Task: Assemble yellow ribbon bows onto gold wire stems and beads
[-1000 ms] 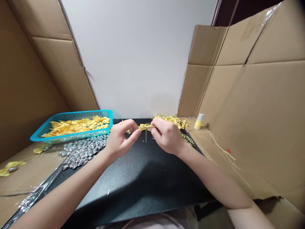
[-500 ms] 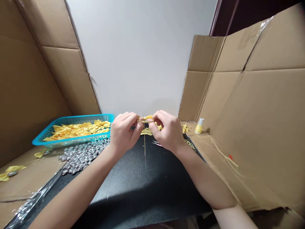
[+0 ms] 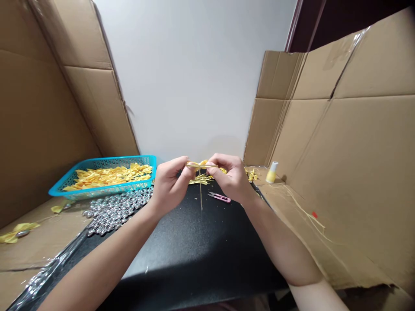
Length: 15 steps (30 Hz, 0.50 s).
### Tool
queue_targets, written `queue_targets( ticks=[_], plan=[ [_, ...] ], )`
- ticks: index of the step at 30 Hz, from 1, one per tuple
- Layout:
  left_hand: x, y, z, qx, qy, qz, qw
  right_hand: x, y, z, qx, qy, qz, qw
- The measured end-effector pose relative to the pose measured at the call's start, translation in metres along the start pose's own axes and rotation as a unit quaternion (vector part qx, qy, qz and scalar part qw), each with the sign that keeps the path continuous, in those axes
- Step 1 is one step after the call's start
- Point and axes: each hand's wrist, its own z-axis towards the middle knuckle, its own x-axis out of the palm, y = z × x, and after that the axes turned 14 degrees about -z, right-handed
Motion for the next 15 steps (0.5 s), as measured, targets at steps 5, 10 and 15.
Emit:
queue_targets(
  ticks=[5,10,15],
  plan=[
    [0.0021,-0.0065,0.0001,-0.037,0.001,-0.041,0.998,-0.0021,-0.0003,-0.0001,0.024,0.045,0.05,0.997],
    [0.0009,-0.0098,0.0006,-0.048,0.006,-0.049,0.998,-0.0063,0.0029,-0.0016,0.021,0.052,0.05,0.997],
    [0.0009,-0.0091,-0.0008,-0.052,0.013,-0.05,0.997,-0.0095,0.0071,-0.0028,0.012,0.026,-0.023,0.999]
  ],
)
